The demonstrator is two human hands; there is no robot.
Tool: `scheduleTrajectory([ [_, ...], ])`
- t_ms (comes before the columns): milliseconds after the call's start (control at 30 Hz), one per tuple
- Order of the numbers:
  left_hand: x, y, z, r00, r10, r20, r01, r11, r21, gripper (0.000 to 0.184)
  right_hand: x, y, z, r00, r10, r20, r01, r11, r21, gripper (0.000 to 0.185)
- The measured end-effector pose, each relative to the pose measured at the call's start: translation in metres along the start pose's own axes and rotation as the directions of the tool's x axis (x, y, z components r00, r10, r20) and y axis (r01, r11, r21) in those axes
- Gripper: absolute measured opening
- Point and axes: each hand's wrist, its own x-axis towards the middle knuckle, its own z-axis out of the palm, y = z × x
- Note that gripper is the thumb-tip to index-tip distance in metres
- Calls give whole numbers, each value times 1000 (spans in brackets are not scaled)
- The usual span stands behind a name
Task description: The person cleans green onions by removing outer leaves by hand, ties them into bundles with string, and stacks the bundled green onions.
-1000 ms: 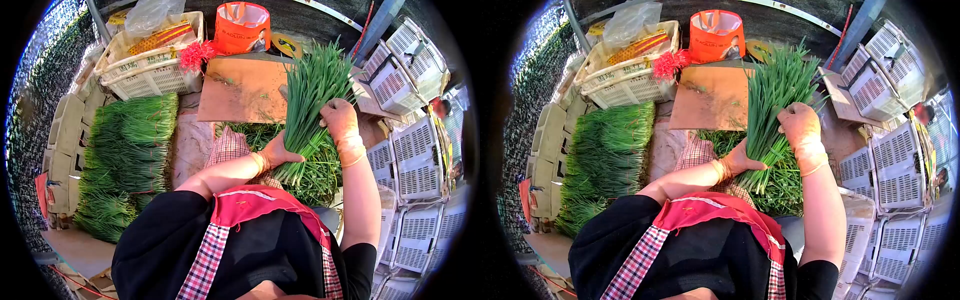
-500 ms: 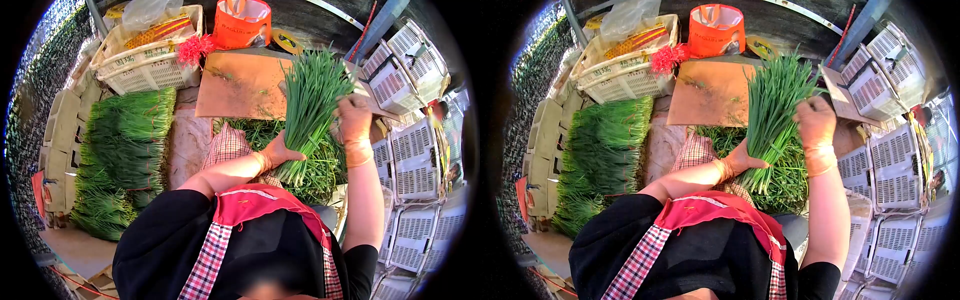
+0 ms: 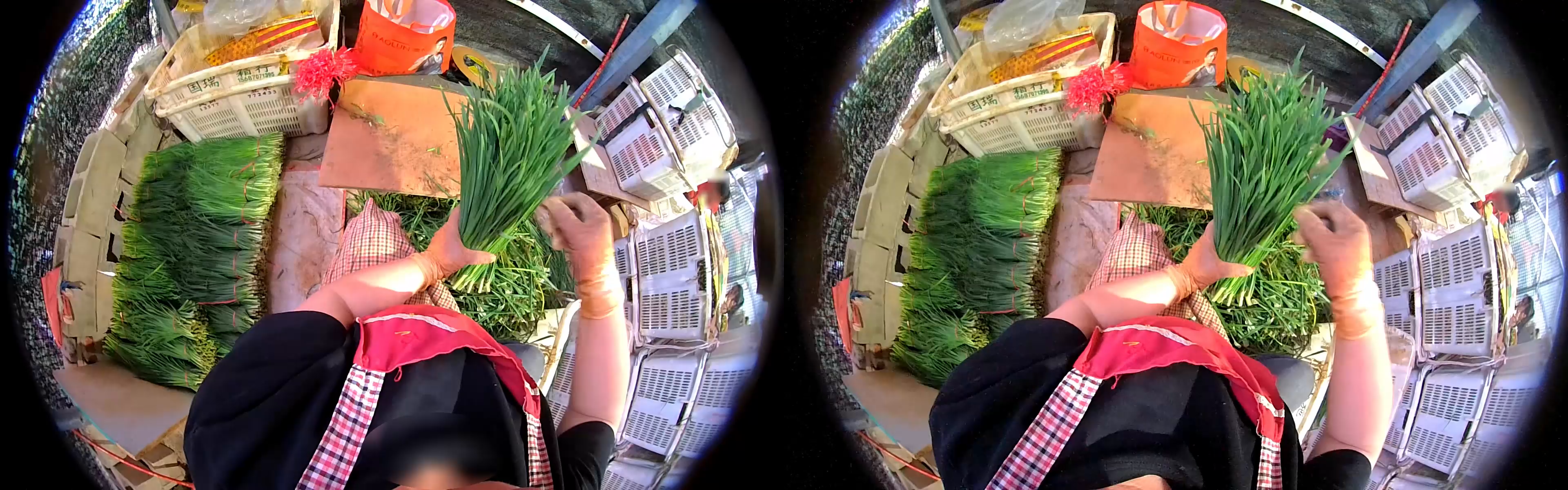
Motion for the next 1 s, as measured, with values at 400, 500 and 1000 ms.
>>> scheduleTrajectory([
  [400,-4,34,-9,999,1,-41,5,992,126,96,-16,-9,-28,775,-629,56,525,592,-611,16],
  [500,2,5,-16,998,40,-41,-37,997,69,89,-32,-29,-71,878,-458,-140,316,773,-550,22],
  [1000,-2,35,-12,963,166,211,-170,985,0,90,-35,-41,-66,801,-583,-138,398,690,-605,10],
])
